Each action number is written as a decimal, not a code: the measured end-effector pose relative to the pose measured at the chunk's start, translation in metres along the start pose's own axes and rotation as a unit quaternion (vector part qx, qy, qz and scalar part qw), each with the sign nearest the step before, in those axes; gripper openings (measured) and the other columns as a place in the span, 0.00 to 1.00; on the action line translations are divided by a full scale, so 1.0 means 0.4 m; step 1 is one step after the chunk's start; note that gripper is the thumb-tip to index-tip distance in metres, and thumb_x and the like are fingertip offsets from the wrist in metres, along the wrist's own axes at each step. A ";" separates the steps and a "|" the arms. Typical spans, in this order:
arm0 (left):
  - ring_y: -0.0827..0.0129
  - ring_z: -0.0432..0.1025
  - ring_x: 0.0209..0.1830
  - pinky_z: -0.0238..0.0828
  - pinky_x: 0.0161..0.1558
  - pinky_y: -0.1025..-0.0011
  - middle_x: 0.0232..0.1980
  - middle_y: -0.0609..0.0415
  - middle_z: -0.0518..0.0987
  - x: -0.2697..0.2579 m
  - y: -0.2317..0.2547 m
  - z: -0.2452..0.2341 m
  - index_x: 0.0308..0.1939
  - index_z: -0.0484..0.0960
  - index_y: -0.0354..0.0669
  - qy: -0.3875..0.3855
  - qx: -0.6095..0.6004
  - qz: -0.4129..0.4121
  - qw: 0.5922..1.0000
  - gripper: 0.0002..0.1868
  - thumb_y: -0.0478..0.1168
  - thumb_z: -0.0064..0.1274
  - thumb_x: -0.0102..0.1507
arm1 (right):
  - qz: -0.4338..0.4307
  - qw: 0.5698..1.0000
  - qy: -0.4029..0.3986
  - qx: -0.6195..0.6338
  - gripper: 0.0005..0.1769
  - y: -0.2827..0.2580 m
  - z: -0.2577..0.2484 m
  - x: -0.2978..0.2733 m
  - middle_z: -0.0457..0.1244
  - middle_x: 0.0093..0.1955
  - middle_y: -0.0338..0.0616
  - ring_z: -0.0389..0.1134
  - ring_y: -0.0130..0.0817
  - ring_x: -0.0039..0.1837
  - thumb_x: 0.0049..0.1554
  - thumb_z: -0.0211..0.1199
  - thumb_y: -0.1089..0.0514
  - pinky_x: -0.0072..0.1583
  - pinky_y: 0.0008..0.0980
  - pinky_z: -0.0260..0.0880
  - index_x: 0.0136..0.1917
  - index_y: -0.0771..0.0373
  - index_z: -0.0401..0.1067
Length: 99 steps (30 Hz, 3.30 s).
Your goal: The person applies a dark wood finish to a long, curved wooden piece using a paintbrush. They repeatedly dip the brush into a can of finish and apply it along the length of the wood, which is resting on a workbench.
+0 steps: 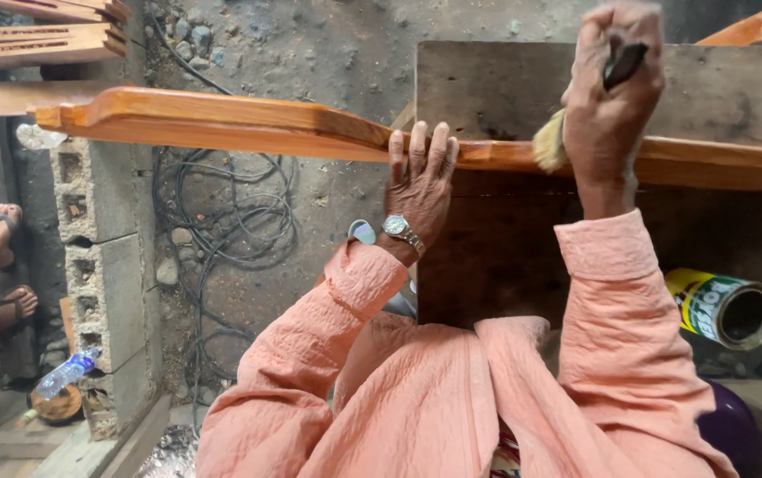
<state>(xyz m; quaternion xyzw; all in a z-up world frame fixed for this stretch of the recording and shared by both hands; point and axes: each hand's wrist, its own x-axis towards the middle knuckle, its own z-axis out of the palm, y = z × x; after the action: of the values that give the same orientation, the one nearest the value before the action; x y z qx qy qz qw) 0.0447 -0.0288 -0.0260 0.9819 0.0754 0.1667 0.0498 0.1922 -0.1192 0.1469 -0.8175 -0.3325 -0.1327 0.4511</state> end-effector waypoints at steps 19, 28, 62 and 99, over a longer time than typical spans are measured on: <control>0.50 0.58 0.79 0.39 0.80 0.46 0.77 0.45 0.68 -0.005 0.008 0.007 0.75 0.66 0.37 0.026 -0.107 0.024 0.994 0.32 0.38 0.45 0.65 | -0.033 0.990 0.125 -0.059 0.06 -0.090 -0.130 0.029 0.55 0.40 0.43 0.56 0.31 0.40 0.75 0.55 0.59 0.47 0.37 0.61 0.59 0.64 0.66; 0.47 0.41 0.85 0.31 0.81 0.46 0.84 0.39 0.47 -0.151 0.071 -0.006 0.80 0.52 0.36 -0.086 -0.161 0.059 0.982 0.54 0.56 0.62 0.60 | 0.097 0.989 0.061 0.095 0.07 0.041 -0.071 -0.097 0.62 0.49 0.38 0.60 0.25 0.37 0.71 0.53 0.54 0.41 0.27 0.63 0.55 0.57 0.68; 0.50 0.37 0.86 0.28 0.80 0.43 0.86 0.49 0.46 -0.349 0.058 0.175 0.81 0.54 0.57 -0.129 -0.180 0.086 0.972 0.45 0.69 0.42 0.65 | 0.035 0.898 0.402 0.177 0.14 0.211 -0.489 -0.094 0.48 0.31 0.35 0.48 0.27 0.31 0.67 0.58 0.46 0.36 0.33 0.59 0.53 0.58 0.68; 0.53 0.50 0.85 0.34 0.83 0.47 0.82 0.40 0.55 -0.086 0.959 0.194 0.79 0.45 0.35 -0.140 -0.476 0.184 0.848 0.70 0.67 0.70 0.48 | 0.414 0.902 0.034 -0.115 0.18 0.577 -1.188 -0.813 0.66 0.56 0.39 0.71 0.31 0.43 0.83 0.47 0.47 0.45 0.22 0.63 0.57 0.57 0.73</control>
<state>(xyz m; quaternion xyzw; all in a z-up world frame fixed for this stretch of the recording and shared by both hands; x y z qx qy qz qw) 0.0891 -0.4174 -0.0626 0.8464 -0.2034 0.0489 0.4897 0.1431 -0.7355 0.0939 -0.9225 0.0689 0.0009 0.3798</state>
